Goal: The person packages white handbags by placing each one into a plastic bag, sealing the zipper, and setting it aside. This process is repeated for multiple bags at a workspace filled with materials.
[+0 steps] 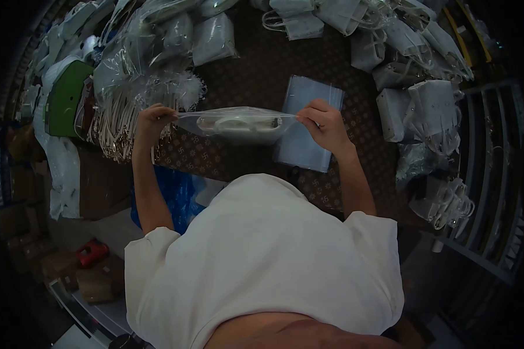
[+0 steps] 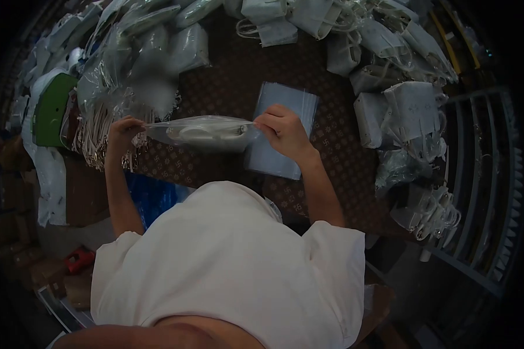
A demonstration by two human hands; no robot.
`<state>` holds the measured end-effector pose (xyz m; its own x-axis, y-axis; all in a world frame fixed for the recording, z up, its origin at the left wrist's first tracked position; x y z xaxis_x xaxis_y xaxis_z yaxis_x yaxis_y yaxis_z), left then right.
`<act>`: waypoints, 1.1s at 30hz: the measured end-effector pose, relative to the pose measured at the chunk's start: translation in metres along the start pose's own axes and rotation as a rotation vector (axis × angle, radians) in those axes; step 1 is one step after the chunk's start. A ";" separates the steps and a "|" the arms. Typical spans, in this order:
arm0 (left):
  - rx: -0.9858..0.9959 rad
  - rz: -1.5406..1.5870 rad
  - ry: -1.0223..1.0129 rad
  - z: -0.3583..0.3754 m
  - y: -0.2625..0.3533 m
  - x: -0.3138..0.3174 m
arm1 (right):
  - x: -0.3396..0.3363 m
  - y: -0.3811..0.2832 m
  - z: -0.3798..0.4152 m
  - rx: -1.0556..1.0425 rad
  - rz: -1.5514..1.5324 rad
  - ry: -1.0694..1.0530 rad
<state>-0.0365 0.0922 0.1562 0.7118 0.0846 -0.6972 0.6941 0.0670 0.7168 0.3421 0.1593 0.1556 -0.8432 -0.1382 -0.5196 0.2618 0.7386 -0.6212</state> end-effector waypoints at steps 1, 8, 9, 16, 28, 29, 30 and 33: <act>-0.031 -0.127 0.035 -0.004 0.008 -0.004 | 0.000 0.000 -0.002 -0.034 -0.007 0.011; 0.655 -0.176 0.097 -0.016 0.169 0.073 | -0.004 0.002 0.012 0.159 -0.117 -0.049; 0.691 -0.227 0.020 -0.017 0.178 0.098 | -0.004 0.002 0.013 0.157 -0.118 -0.047; 0.681 -0.189 -0.301 -0.028 0.188 0.161 | -0.008 -0.006 0.021 0.073 0.060 0.011; 0.821 -0.105 -0.194 -0.026 0.175 0.141 | 0.001 -0.003 0.022 -0.042 0.011 0.149; 0.816 -0.105 -0.192 -0.025 0.168 0.134 | 0.001 -0.003 0.023 -0.032 0.030 0.145; 0.802 -0.144 -0.152 -0.026 0.157 0.123 | 0.000 -0.002 0.023 -0.033 0.026 0.140; 0.740 -0.230 -0.068 -0.020 0.125 0.080 | -0.008 0.004 0.026 -0.003 0.039 0.197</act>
Point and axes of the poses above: each hand's wrist, its own z-axis away from the middle knuckle, its own x-axis out of the palm, y = z × x, the point moved 3 cm from there along -z, towards the middle knuckle, and after that the axes turned 6 degrees about y, right-handed, at the moved point
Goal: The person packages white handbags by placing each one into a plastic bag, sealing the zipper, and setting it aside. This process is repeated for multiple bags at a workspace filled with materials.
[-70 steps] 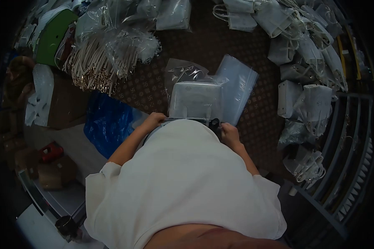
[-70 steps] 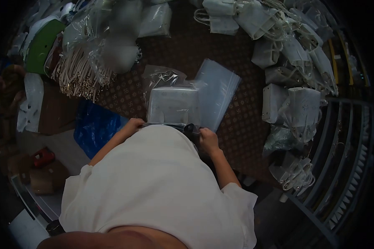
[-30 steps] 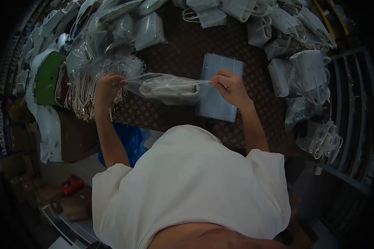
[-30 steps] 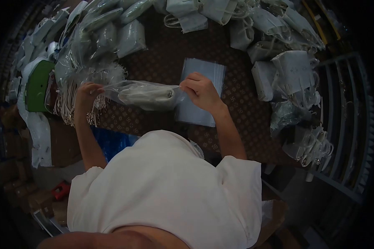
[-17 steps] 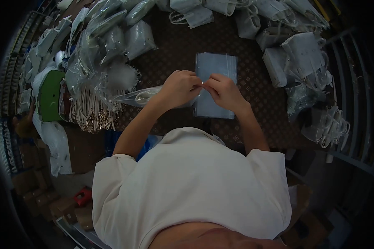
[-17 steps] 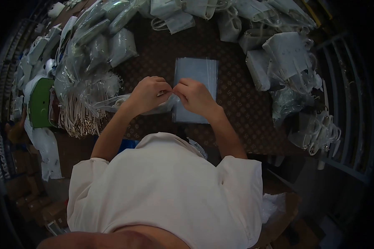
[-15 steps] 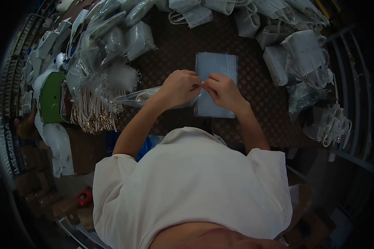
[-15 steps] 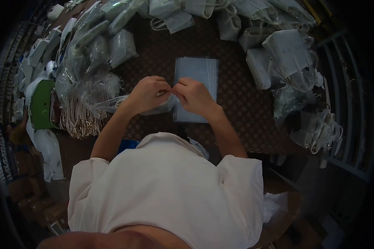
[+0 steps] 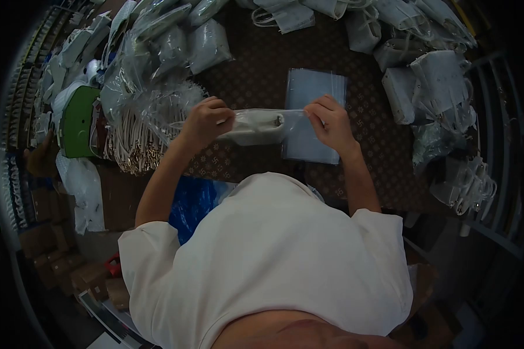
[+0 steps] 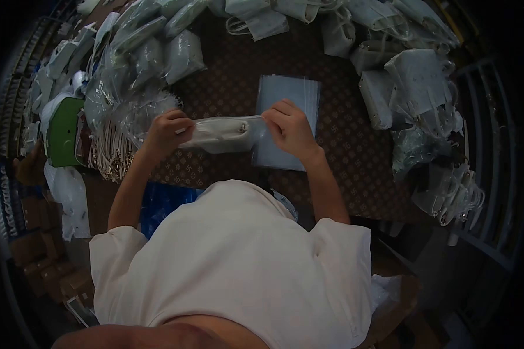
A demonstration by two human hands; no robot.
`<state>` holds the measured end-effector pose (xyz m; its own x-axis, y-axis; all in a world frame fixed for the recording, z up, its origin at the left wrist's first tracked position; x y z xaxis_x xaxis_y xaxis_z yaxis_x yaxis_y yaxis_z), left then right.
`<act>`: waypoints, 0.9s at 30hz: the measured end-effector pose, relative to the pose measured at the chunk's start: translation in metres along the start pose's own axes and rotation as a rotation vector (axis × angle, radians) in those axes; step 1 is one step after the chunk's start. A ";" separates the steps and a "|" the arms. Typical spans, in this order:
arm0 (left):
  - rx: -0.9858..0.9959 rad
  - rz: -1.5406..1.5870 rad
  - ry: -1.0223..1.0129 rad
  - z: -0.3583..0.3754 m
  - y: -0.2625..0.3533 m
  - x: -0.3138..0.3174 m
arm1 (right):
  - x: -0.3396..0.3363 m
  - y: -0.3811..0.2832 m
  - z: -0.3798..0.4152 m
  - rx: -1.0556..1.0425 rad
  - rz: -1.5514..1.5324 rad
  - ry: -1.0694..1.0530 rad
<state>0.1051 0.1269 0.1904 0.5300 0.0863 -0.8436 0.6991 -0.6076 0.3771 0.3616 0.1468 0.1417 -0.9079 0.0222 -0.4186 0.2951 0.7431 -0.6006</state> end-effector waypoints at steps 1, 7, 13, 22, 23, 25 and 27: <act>-0.044 -0.052 0.014 0.013 -0.009 -0.014 | -0.003 0.003 0.002 0.018 0.021 -0.001; -0.148 -0.210 0.097 0.087 -0.049 -0.071 | -0.004 0.008 0.004 0.110 0.023 0.002; -0.390 -0.211 0.143 0.140 -0.081 -0.090 | -0.038 0.036 0.018 0.448 -0.027 0.035; -0.444 0.958 0.251 0.090 -0.073 0.081 | -0.018 0.019 0.011 0.443 -0.007 0.068; -0.443 0.942 0.273 0.083 -0.077 0.089 | -0.020 0.019 0.012 0.473 0.055 0.091; -0.596 1.069 0.273 0.074 -0.084 0.095 | -0.023 0.026 0.023 0.585 -0.044 0.174; -0.695 1.067 0.397 0.074 -0.090 0.064 | -0.030 0.037 0.040 0.704 -0.137 0.255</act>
Point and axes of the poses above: each hand's wrist, its own z-axis away from the middle knuckle, its own x-axis out of the palm, y = z × x, the point moved 3 cm from there along -z, towards the middle knuckle, and after that the axes turned 6 degrees about y, right-handed, at the moved point
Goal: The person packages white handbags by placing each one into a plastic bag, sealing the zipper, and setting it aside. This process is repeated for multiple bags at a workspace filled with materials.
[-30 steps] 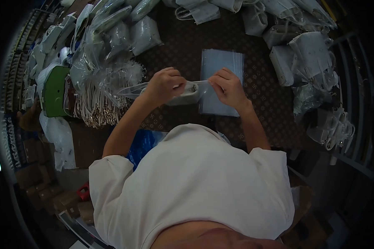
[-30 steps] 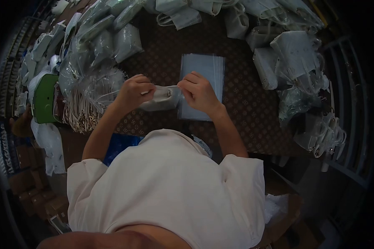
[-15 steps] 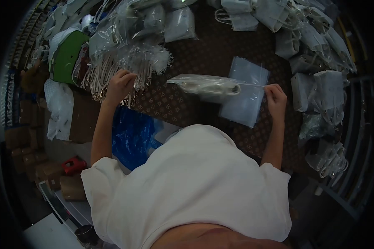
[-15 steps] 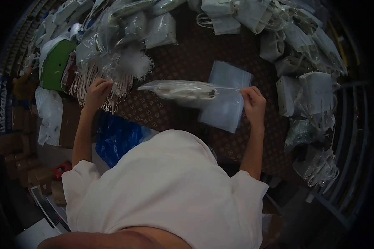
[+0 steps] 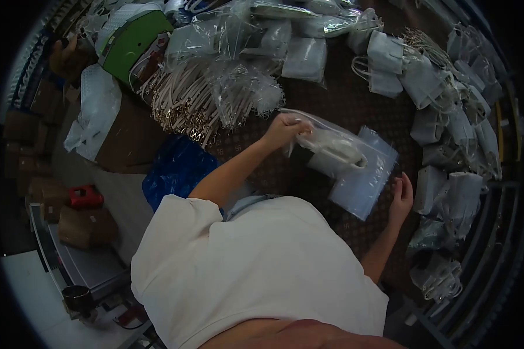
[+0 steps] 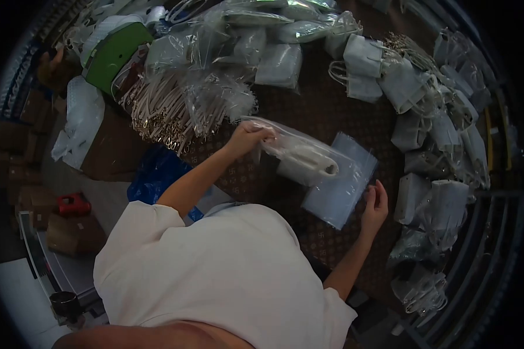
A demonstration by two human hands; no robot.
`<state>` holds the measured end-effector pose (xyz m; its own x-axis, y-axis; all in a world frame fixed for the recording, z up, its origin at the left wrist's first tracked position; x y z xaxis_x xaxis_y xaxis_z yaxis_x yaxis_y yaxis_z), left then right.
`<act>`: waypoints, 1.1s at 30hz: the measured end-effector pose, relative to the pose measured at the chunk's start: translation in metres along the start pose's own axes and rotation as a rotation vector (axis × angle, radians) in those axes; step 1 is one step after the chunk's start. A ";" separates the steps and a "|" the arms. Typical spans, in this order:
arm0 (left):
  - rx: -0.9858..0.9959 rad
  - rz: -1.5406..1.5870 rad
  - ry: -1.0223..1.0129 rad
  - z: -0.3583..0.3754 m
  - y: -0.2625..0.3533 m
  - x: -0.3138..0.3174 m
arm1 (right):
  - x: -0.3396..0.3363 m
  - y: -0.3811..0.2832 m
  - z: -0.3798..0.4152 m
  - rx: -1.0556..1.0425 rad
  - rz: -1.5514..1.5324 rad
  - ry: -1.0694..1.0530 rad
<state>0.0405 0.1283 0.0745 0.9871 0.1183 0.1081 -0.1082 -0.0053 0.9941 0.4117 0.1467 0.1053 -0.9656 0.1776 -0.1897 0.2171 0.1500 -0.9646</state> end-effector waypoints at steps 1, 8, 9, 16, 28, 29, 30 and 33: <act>-0.039 0.029 0.127 0.002 0.018 -0.015 | -0.007 0.009 0.003 0.058 0.048 0.022; 0.321 0.267 0.898 0.025 0.143 -0.216 | -0.029 0.083 0.052 0.349 0.161 0.007; 0.411 0.236 0.946 0.033 0.153 -0.246 | -0.028 0.091 0.058 0.366 0.159 0.005; 0.575 -0.299 1.445 0.015 0.158 -0.349 | 0.017 0.070 0.058 0.356 0.245 -0.077; 0.234 -1.247 1.162 -0.014 -0.020 -0.356 | 0.009 0.158 0.079 0.156 1.266 -0.046; 0.368 -1.231 1.099 -0.012 -0.016 -0.313 | 0.020 0.142 0.085 0.057 1.282 0.050; 0.504 -1.205 1.040 -0.006 -0.008 -0.266 | 0.026 0.133 0.086 0.027 1.226 0.128; 0.661 -1.126 0.685 0.012 -0.004 -0.127 | 0.041 0.113 0.081 -0.043 1.240 0.143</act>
Point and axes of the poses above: each hand's wrist, its own z-axis away from the middle knuckle, its own x-axis out of the palm, y = z × x, the point moved 3 cm from there along -z, towards the middle knuckle, and after that the axes turned 6 degrees about y, right-handed, at the moved point
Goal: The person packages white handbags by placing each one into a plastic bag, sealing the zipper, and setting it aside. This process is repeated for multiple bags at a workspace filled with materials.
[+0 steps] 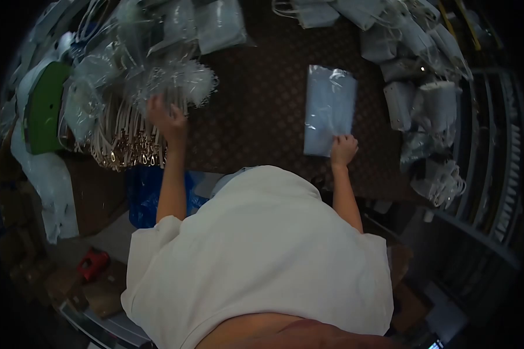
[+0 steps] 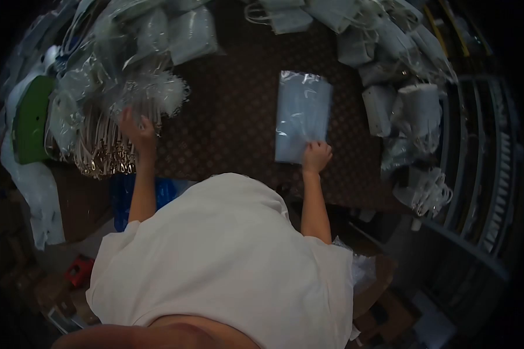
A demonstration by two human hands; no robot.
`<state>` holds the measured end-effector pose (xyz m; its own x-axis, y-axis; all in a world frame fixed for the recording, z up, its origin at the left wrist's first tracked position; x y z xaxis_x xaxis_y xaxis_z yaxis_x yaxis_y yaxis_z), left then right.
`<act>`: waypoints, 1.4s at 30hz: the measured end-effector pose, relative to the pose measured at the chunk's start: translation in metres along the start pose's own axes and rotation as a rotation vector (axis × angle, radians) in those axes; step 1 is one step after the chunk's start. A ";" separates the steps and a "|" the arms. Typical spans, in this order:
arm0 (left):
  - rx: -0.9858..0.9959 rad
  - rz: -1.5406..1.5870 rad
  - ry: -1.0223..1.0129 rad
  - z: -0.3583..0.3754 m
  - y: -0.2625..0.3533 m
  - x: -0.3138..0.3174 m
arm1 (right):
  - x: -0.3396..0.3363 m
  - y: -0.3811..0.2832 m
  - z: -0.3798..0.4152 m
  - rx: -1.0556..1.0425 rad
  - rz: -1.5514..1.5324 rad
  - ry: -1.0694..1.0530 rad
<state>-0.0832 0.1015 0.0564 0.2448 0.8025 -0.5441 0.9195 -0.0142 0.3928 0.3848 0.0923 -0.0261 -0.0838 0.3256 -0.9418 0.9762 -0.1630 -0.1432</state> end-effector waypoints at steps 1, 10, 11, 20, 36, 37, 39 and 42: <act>0.035 0.122 -0.098 0.011 0.038 0.010 | -0.008 -0.012 -0.003 -0.100 0.003 0.091; -0.621 0.725 -0.923 0.078 0.194 0.102 | -0.049 -0.127 0.012 -0.470 -0.864 -0.337; -0.450 0.608 -0.901 0.076 0.194 0.108 | -0.043 -0.128 0.019 -0.519 -0.906 -0.463; -0.555 0.782 -0.542 -0.051 0.148 0.063 | -0.056 -0.008 -0.027 0.214 -1.199 -0.357; 0.198 0.137 -0.777 0.148 0.245 0.136 | 0.030 0.053 -0.007 0.689 -1.447 -0.443; 0.350 -0.058 -0.700 0.145 0.242 0.136 | 0.026 0.061 -0.011 0.675 -1.453 -0.458; 0.308 -0.053 -0.747 0.133 0.235 0.143 | 0.020 0.070 -0.015 0.407 -1.125 -0.734; 0.245 -0.063 -0.719 0.123 0.234 0.149 | 0.015 0.068 -0.020 0.178 -0.934 -0.859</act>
<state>0.2064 0.1446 -0.0240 0.2524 0.2217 -0.9419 0.9598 -0.1807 0.2147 0.4537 0.1044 -0.0435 -0.8862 -0.3084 -0.3457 0.4425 -0.3423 -0.8289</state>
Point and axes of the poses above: each hand's wrist, its own z-axis away from the middle knuckle, its own x-axis out of the palm, y = z × x, the point moved 3 cm from there along -z, towards the middle knuckle, and after that the axes turned 6 degrees about y, right-handed, at the moved point
